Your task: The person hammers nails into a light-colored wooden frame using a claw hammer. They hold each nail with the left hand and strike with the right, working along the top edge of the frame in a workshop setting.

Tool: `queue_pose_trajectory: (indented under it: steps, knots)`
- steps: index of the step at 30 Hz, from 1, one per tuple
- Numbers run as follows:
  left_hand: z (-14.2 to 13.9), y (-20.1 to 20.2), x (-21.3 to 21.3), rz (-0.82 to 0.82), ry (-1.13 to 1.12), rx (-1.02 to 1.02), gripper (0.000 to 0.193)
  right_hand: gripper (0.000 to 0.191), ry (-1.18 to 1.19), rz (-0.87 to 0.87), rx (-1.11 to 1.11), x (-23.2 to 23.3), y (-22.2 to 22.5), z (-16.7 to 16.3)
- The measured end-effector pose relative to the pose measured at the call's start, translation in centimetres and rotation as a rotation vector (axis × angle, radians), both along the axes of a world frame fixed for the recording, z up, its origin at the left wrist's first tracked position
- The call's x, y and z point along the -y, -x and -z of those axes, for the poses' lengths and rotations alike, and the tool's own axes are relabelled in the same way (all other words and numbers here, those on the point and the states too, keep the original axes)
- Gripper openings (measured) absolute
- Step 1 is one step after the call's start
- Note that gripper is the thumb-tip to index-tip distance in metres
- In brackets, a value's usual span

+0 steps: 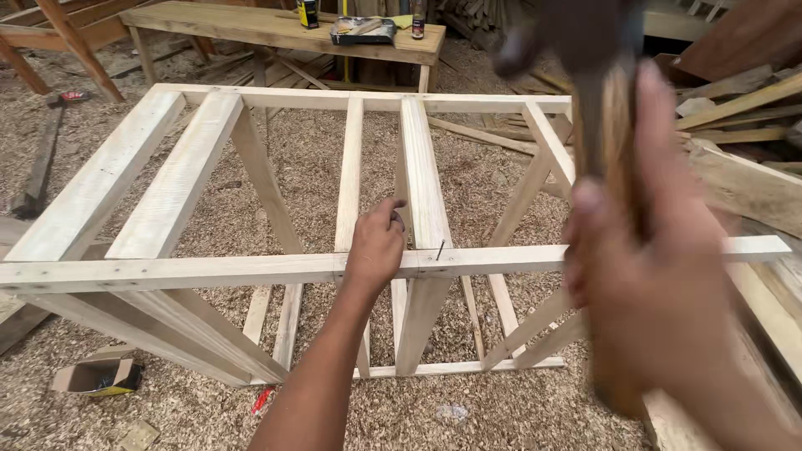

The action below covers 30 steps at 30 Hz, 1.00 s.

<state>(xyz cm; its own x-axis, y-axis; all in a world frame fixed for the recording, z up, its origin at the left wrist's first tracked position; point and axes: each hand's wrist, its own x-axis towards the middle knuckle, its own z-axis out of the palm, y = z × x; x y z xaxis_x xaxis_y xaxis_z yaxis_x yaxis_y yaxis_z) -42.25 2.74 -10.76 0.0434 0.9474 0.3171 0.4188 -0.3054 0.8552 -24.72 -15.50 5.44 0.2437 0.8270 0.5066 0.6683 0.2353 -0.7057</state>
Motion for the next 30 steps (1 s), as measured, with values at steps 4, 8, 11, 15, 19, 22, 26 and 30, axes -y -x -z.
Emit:
queue_pose_trajectory:
  steps: [4, 8, 11, 15, 19, 22, 26, 30]
  knots:
    - [-0.2, 0.3, 0.7, 0.087, -0.156, 0.013, 0.043, 0.073, 0.425, 0.035, 0.533, -1.4, -1.5, 8.0]
    - [0.1, -0.5, 0.4, -0.013, -0.014, -0.066, 0.04, 0.072, 0.544, 0.014, 0.019, -0.5, -4.4, 6.8]
    - [0.1, -0.7, 0.0, -0.022, -0.078, -0.091, 0.038, 0.074, 0.319, 0.035, 0.105, 0.6, -3.7, 0.6]
    - [-0.7, -0.6, 0.3, -0.038, 0.015, -0.097, 0.039, 0.069, 0.069, -0.005, 0.31, 0.3, 0.1, 0.7]
    - [-1.7, -0.2, 1.3, -0.007, 0.102, -0.076, 0.041, 0.07, 0.545, -0.035, 0.38, -1.2, 0.0, 6.3]
    - [-1.8, -0.5, 1.1, 0.002, 0.107, -0.042, 0.041, 0.064, 0.671, 0.002, -0.03, -1.0, -2.8, 5.4]
    - [-1.2, -1.1, 0.1, -0.084, -0.004, -0.085, 0.038, 0.067, 0.225, 0.056, 0.098, -0.9, -2.8, 2.1]
    - [-0.7, -1.2, -0.2, -0.074, 0.05, -0.075, 0.038, 0.078, 0.292, 0.082, 0.249, -1.6, 0.6, 6.3]
